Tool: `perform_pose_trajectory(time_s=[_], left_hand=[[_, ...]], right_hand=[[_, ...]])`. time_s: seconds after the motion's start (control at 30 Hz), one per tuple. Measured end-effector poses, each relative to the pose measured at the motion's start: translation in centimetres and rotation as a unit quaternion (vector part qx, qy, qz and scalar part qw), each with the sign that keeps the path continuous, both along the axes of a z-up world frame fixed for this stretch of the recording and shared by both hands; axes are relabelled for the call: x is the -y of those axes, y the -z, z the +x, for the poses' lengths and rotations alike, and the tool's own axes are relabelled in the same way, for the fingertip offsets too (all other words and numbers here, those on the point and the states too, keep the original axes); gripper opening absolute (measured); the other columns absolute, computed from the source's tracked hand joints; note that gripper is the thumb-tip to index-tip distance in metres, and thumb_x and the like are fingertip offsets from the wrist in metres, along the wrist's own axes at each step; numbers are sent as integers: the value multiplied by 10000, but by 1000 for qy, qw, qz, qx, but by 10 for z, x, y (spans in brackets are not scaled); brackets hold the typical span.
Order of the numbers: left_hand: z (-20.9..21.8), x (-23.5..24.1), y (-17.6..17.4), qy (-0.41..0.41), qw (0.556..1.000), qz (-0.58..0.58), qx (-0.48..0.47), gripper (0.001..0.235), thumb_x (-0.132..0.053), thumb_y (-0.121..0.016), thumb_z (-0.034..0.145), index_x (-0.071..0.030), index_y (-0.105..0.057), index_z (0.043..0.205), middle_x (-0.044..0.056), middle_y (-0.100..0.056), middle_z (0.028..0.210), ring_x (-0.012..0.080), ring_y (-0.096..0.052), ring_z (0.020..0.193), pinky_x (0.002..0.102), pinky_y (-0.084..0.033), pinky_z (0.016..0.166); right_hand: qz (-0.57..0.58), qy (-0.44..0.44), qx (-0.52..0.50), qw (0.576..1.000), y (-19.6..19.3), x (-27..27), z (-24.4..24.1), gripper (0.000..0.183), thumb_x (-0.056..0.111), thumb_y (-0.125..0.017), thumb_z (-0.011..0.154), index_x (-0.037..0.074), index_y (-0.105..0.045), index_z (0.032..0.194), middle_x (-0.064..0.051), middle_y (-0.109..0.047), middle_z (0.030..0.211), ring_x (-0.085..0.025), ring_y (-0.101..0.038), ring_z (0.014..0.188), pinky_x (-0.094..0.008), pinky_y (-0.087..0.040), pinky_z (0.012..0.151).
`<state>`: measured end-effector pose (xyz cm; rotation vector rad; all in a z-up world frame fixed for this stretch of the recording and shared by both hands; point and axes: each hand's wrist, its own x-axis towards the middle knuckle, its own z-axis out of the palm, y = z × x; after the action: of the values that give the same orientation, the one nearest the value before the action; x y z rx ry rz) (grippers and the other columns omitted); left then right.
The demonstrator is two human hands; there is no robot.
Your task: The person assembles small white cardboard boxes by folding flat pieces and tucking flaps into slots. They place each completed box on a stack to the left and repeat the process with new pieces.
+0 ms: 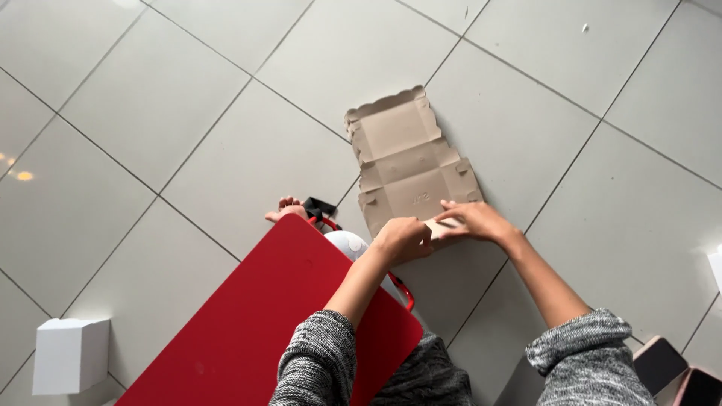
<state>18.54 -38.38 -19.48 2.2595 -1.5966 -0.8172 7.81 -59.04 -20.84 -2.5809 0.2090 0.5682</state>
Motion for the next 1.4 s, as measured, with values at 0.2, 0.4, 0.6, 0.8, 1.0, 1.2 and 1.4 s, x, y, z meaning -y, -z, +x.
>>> perform_pose_trajectory(time_s=[0.2, 0.4, 0.6, 0.8, 1.0, 1.2, 1.4], left_hand=[[-6, 1, 52, 27, 993, 89, 69, 353, -428, -715, 662, -299, -789, 982, -9, -805, 925, 211, -791, 882, 403, -677, 765], [-3, 8, 60, 60, 943, 322, 58, 1016, -758, -667, 523, -354, -561, 1449, -94, -698, 1346, 169, -671, 1235, 531, -615, 956], [3, 2, -43, 116, 881, 454, -64, 786, -487, -523, 935, -427, -182, 1641, -54, 111, 1738, 273, -27, 1606, 853, -249, 1105], [8, 5, 1, 4, 959, 276, -58, 509, -458, -618, 938, -226, -593, 1390, 163, 61, 1745, 344, -484, 1399, 574, -385, 1117], [50, -26, 157, -105, 902, -378, 181, 550, -537, -768, 864, -228, -685, 1311, 12, -754, 1056, 238, -731, 953, 388, -589, 797], [135, -242, 21, -409, 684, -484, -361, 740, -633, -567, 850, -190, -566, 1443, 72, -649, 1318, 293, -639, 1162, 455, -503, 973], [34, -370, -171, -614, 562, -307, -461, 351, -364, -718, 894, -76, -709, 1094, 21, -732, 984, 156, -701, 889, 294, -548, 731]], right_hand=[[-121, -27, 28, 992, 69, 24, 12, 314, 414, -554, 1005, 444, -645, 1304, 73, -771, 1213, -186, -696, 1204, -487, -416, 1184], [46, 102, 53, 992, -40, 32, 29, 359, 189, -562, 964, 213, -692, 1298, -188, -765, 1136, -498, -665, 1097, -639, -478, 1052], [54, 222, 397, 889, -102, 86, 18, 253, 271, -516, 1214, 106, -638, 1067, -7, -563, 885, -148, -495, 841, -363, -401, 730], [-92, 202, 540, 812, -184, 35, -22, 228, 155, -592, 1238, -48, -687, 1195, -93, -406, 687, -220, -295, 627, -377, -279, 591], [9, -126, 496, 859, -283, -76, -20, 188, 27, -610, 1019, 97, -727, 1149, -60, -782, 1149, -183, -769, 999, -447, -526, 1080], [83, -312, 432, 842, -285, -161, -21, 277, 91, -544, 1025, 177, -742, 1198, 4, -791, 1129, -147, -757, 983, -432, -530, 1006], [156, -450, 316, 820, -238, -260, -20, 68, 102, -607, 1032, 113, -673, 1022, -31, -748, 858, -220, -705, 751, -421, -517, 905]])
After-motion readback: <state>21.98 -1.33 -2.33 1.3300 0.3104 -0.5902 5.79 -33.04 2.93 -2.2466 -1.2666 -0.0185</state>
